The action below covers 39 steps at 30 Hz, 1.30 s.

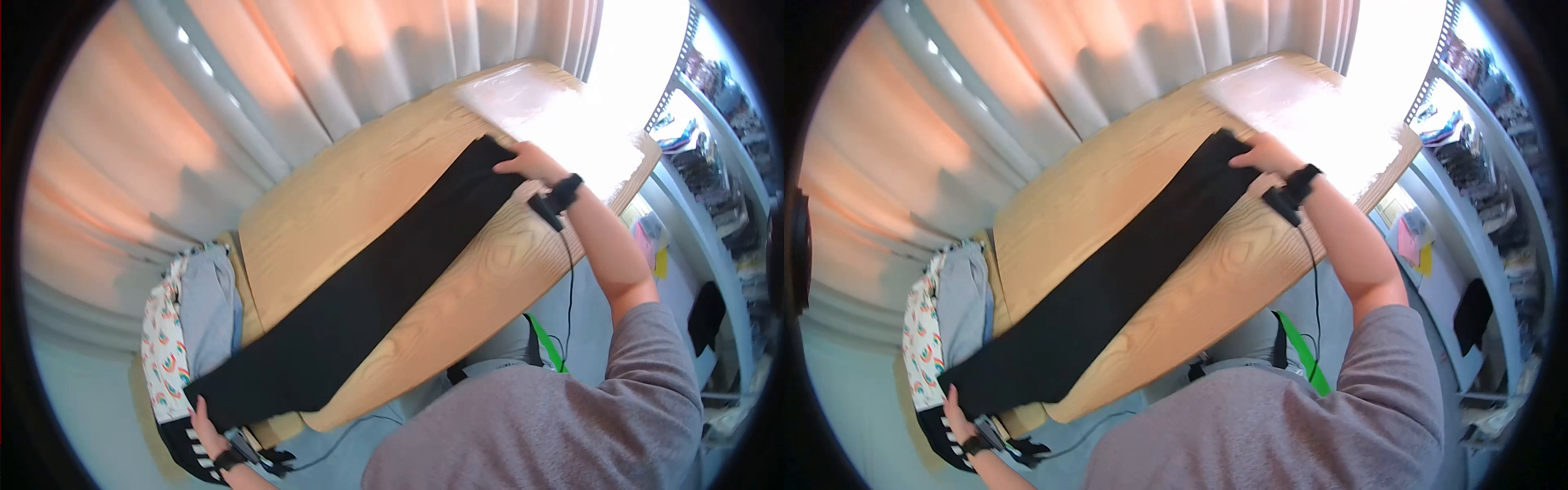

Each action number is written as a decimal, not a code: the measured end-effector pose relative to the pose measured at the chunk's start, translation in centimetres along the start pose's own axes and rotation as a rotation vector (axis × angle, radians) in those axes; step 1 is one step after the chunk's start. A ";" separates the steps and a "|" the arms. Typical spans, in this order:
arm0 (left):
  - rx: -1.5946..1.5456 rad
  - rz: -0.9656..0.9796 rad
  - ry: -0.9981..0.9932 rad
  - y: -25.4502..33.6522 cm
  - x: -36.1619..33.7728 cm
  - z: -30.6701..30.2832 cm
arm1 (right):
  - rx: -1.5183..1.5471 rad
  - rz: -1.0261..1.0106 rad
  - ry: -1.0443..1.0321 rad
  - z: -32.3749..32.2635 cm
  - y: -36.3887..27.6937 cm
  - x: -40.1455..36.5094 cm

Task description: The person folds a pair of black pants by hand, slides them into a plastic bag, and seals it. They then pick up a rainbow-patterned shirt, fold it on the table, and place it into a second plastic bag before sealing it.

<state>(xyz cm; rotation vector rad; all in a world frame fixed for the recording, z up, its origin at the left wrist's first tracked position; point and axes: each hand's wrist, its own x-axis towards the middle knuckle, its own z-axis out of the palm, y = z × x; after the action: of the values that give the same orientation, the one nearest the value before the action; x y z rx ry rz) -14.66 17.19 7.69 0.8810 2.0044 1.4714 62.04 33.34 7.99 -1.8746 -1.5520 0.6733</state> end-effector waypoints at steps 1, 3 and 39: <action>0.007 0.030 0.025 0.9 -0.6 0.3 | 0.087 -0.023 0.019 -1.2 1.6 0.1; -0.045 -0.050 -0.084 1.8 -0.3 0.2 | 0.218 0.154 -0.001 -3.9 0.6 -2.2; 0.640 0.565 -0.768 3.0 -6.6 27.6 | 0.176 0.273 -0.035 -2.9 9.0 0.4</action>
<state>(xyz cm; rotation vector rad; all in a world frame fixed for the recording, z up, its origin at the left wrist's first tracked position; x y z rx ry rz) 10.10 30.37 2.66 2.0308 1.6587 0.4938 70.23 32.20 3.47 -1.9655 -1.2240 0.9353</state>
